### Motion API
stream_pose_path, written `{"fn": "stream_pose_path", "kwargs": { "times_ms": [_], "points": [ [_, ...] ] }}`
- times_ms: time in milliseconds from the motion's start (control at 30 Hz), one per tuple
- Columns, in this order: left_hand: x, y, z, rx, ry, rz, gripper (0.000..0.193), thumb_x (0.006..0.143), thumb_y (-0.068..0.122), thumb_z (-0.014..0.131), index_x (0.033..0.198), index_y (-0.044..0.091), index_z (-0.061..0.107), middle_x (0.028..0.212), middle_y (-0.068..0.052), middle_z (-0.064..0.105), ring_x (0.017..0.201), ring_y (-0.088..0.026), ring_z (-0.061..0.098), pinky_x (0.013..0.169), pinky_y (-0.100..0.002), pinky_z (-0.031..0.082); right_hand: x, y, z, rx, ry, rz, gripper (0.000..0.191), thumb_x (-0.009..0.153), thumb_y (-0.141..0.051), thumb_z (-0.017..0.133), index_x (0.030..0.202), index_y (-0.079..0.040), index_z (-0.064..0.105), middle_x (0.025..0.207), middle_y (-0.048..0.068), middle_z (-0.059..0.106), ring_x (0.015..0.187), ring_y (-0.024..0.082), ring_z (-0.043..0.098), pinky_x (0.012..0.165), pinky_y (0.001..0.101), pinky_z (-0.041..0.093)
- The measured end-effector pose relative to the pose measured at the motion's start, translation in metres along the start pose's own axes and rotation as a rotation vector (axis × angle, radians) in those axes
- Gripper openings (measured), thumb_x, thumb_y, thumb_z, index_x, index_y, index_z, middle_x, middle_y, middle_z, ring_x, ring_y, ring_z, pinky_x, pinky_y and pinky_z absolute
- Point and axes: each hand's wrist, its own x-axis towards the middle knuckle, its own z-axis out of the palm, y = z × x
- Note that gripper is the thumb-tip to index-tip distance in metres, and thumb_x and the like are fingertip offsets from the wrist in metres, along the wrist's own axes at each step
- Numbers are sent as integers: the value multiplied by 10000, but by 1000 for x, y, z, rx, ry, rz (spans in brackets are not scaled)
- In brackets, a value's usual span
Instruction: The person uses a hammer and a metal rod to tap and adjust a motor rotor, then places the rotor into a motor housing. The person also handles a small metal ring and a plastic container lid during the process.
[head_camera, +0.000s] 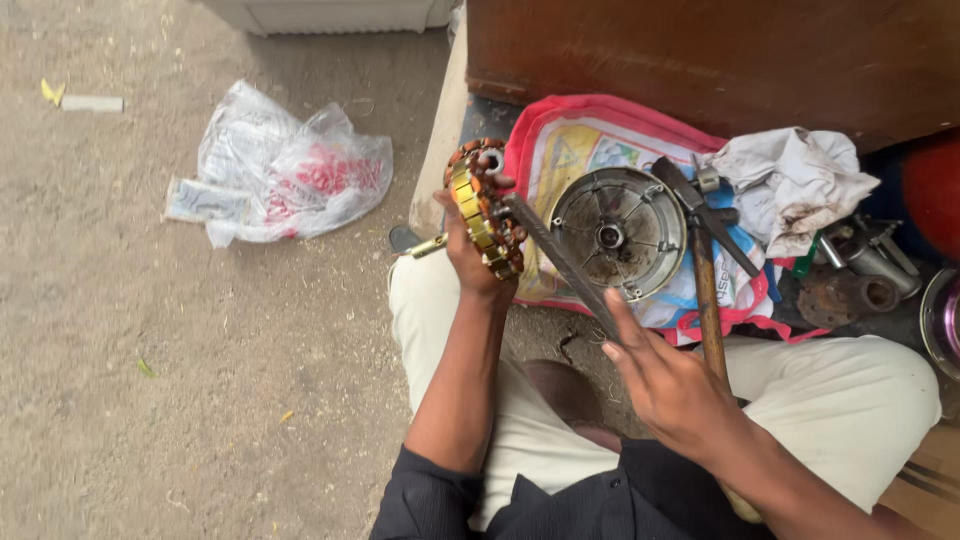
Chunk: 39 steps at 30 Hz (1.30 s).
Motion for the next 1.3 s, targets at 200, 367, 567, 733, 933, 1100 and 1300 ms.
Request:
{"fn": "stream_pose_path", "kwargs": {
  "times_ms": [200, 367, 567, 733, 933, 1100, 1300],
  "points": [
    [5, 19, 34, 143, 99, -39, 634, 1131, 579, 363, 1428, 30, 475, 1149, -125, 621, 832, -126, 625, 612, -245, 506, 7, -17, 5, 251, -9, 429, 709, 945, -154, 668, 1551, -19, 327, 968, 237, 740, 693, 390, 731, 587, 483, 550],
    [8, 23, 38, 303, 74, -13, 680, 1108, 608, 356, 1476, 46, 461, 1153, -93, 616, 823, -93, 589, 638, -226, 503, 9, -14, 6, 208, 46, 381, 703, 952, -137, 652, 1563, -15, 327, 936, 258, 714, 645, 397, 689, 557, 480, 532],
    [9, 25, 41, 280, 44, 11, 677, 1094, 610, 380, 1509, 79, 448, 1159, -83, 599, 827, -89, 571, 654, -214, 489, 5, -13, 7, 219, 21, 460, 693, 948, -156, 668, 1563, -60, 365, 836, 209, 707, 636, 394, 697, 577, 489, 532],
    [8, 29, 43, 405, 21, 76, 715, 1084, 641, 400, 1478, 49, 468, 1204, -103, 608, 898, -113, 582, 714, -234, 512, 3, -12, 5, 248, 45, 339, 680, 948, -119, 640, 1551, -14, 344, 1090, 269, 712, 769, 418, 716, 602, 469, 559],
    [4, 34, 46, 414, 9, 73, 730, 1080, 643, 421, 1492, 42, 464, 1241, -98, 596, 941, -114, 569, 774, -249, 504, 1, -15, 8, 257, -38, 452, 694, 924, -120, 685, 1541, -31, 381, 1160, 223, 704, 861, 408, 736, 642, 468, 580],
    [7, 34, 45, 441, -26, 152, 733, 1092, 633, 453, 1499, 23, 475, 1222, -114, 609, 935, -115, 573, 830, -265, 511, 1, -16, 7, 217, 84, 269, 679, 940, -84, 657, 1522, 56, 337, 1302, 282, 645, 919, 420, 733, 670, 446, 589],
    [7, 34, 44, 486, -51, 190, 746, 1110, 636, 460, 1488, -6, 464, 1305, -132, 596, 992, -132, 578, 890, -259, 500, -1, -14, 8, 276, 106, 280, 680, 947, -98, 634, 1543, 10, 325, 1237, 316, 681, 942, 429, 728, 675, 440, 586]
  ]
}}
